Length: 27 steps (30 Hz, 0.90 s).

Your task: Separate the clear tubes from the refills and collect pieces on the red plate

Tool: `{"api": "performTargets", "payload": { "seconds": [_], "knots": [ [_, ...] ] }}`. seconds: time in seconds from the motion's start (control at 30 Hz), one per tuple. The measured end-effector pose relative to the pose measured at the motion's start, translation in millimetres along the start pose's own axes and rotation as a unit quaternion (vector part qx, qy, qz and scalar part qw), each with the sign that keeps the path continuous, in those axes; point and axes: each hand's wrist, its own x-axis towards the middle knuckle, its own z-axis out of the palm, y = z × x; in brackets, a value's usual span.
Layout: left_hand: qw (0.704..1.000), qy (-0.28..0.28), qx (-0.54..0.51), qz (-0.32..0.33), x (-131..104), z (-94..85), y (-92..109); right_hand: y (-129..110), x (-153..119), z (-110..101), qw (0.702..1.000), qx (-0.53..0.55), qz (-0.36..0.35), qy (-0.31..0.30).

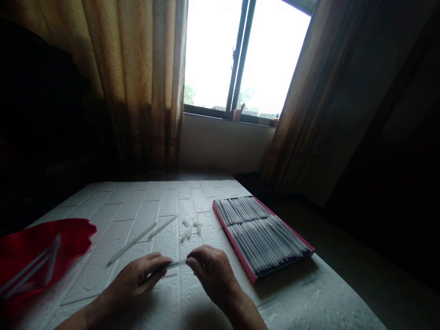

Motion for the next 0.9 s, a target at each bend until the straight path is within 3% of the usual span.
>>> {"api": "performTargets", "payload": {
  "seconds": [0.23,0.43,0.6,0.9],
  "knots": [
    [0.999,0.0,0.025,0.02,0,1.1,0,9,1,13,0.998,-0.068,0.012,-0.012],
    [1.0,0.002,0.008,-0.001,1,1.0,-2,16,-3,16,0.998,0.034,0.053,0.002],
    [1.0,0.004,0.008,-0.007,0,-0.9,-1,17,-8,13,0.994,0.104,0.024,0.024],
    [0.999,-0.013,0.045,-0.009,-1,0.4,1,15,-5,17,0.999,-0.052,0.011,-0.003]
  ]
}}
